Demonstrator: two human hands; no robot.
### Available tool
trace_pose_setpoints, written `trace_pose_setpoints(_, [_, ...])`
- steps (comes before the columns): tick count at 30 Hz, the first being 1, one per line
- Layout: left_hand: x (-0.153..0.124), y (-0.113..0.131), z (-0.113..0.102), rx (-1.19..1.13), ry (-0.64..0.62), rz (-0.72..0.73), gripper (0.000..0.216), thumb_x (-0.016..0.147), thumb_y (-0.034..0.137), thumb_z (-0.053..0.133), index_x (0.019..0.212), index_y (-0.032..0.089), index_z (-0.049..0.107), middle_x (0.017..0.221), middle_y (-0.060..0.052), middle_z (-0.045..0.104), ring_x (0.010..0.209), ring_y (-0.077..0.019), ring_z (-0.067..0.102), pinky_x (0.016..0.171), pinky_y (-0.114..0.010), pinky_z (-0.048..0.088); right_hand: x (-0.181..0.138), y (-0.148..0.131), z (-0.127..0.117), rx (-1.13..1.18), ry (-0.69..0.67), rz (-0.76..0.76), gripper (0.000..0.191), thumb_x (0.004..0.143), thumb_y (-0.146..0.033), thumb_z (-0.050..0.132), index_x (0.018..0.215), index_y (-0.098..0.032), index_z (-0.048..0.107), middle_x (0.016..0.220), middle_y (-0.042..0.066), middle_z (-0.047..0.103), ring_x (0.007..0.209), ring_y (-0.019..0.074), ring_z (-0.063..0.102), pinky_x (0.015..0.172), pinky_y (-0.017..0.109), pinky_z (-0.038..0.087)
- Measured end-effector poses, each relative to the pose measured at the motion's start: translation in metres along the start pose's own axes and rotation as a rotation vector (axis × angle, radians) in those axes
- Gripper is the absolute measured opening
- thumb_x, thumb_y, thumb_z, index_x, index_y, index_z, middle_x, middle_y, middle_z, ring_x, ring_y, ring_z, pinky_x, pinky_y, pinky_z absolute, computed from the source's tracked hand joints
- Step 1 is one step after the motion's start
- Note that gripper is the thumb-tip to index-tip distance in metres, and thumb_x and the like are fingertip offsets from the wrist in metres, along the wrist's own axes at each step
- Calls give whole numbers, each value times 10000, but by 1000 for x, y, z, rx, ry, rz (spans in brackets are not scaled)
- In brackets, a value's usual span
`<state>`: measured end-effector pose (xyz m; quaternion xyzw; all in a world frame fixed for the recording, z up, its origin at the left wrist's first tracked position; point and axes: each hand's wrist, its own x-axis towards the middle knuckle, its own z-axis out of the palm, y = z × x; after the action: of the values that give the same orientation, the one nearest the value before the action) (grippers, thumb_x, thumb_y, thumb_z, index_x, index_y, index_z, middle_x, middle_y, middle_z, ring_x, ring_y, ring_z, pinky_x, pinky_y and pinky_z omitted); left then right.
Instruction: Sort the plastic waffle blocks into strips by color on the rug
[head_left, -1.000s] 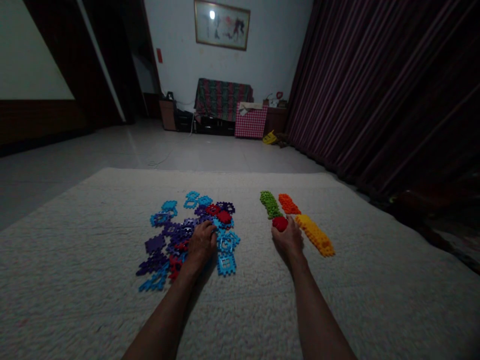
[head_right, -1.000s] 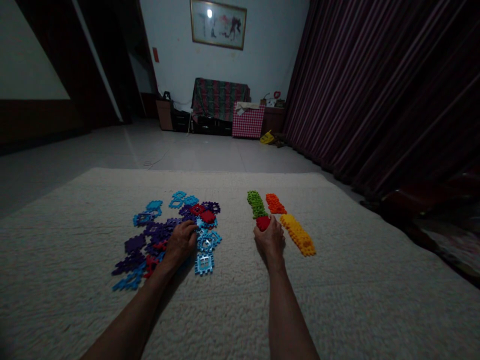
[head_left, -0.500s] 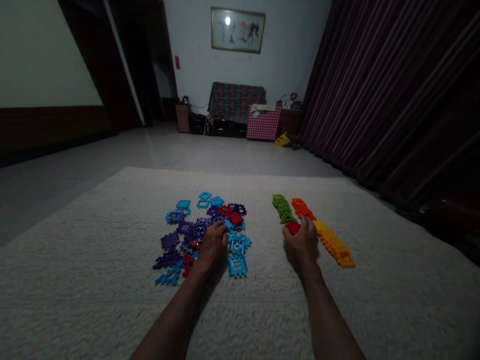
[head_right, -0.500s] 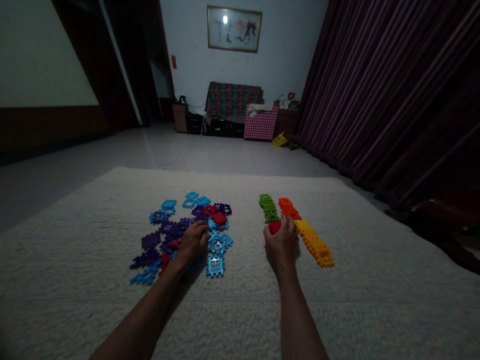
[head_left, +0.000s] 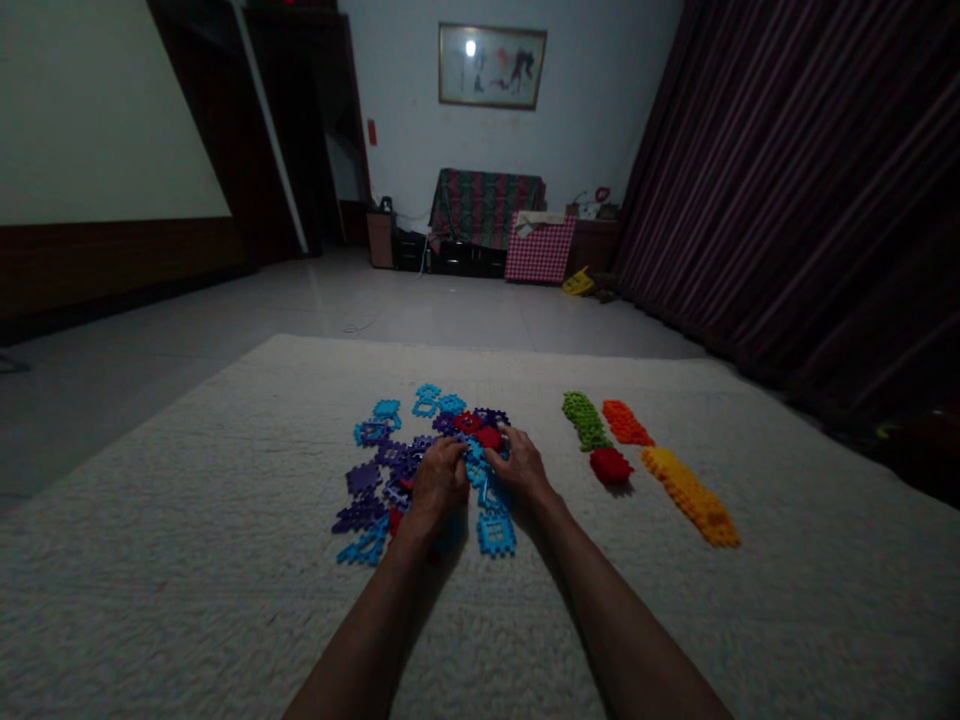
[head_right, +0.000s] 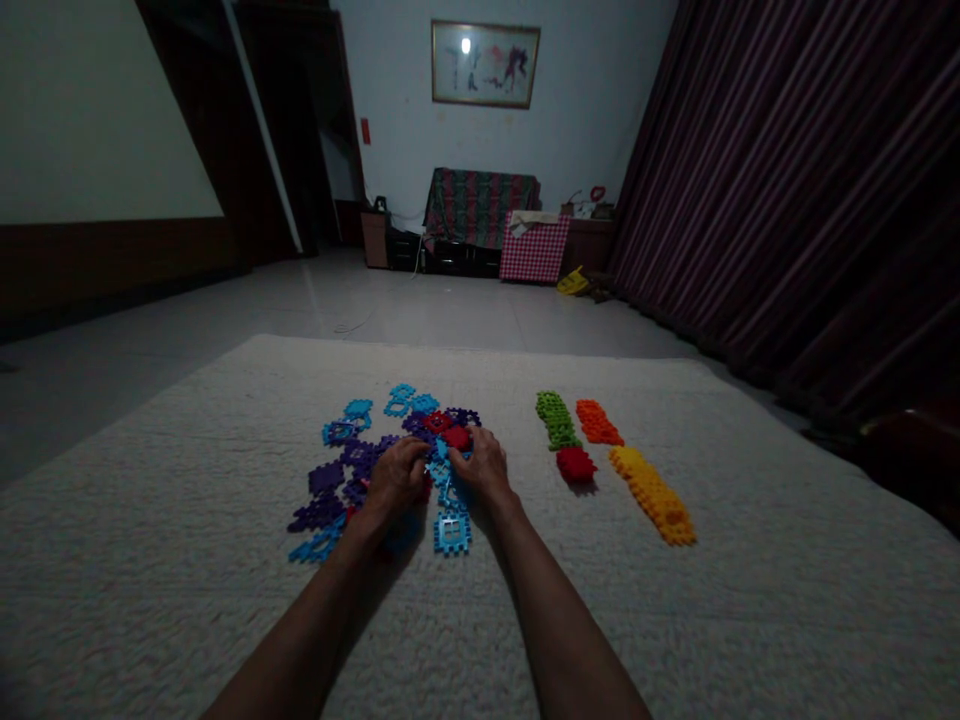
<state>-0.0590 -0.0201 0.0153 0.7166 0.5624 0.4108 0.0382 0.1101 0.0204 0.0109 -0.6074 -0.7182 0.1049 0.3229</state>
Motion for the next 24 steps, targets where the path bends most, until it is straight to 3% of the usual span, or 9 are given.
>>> trace_pose_setpoints(3, [0,1,-1,2,0,-8,292,839,84,469,949,175,724,1028,-101,716,973,-218,659,918,-362,540,11,-9,4,-89,-38,46,466,833,-418,635,1232,-180,601,1186,128,653,1109,258,607,946,376,469])
trace_pose_setpoints(6, [1,6,-3,3,-15,-14,296,823,62,473,930,178,724,1003,-92,719,964,-216,659,923,-357,535,14,-9,4,-114,-47,58,375,843,-367,629,1172,-186,631,1137,117,665,1077,243,611,934,360,463])
trace_pose_setpoints(10, [-3,15,-4,3,-75,3,294,814,57,489,937,185,723,1005,-85,713,962,-214,658,921,-357,532,6,1,-7,5,56,-39,377,821,-271,629,1189,-193,621,1176,111,651,1121,223,589,968,352,457])
trace_pose_setpoints(18, [-54,41,0,60,-272,199,193,867,230,591,1016,205,711,1149,-117,671,1055,-261,623,954,-436,513,-64,39,-56,70,90,-109,373,835,-281,584,1191,-172,613,1151,109,650,1068,224,598,981,376,462])
trace_pose_setpoints(22, [-76,59,0,79,-315,253,341,827,291,660,1164,248,644,1376,-115,547,1281,-321,490,1067,-527,429,-90,49,-64,32,91,-165,319,829,-253,573,1134,-175,623,1134,112,663,1071,239,594,989,400,454])
trace_pose_setpoints(24, [-79,64,1,83,-342,243,307,842,272,635,1148,247,635,1439,-109,491,1339,-321,437,1105,-546,394,-94,53,-62,30,92,-184,301,833,-251,568,1121,-180,622,1130,113,666,1074,246,594,990,414,454])
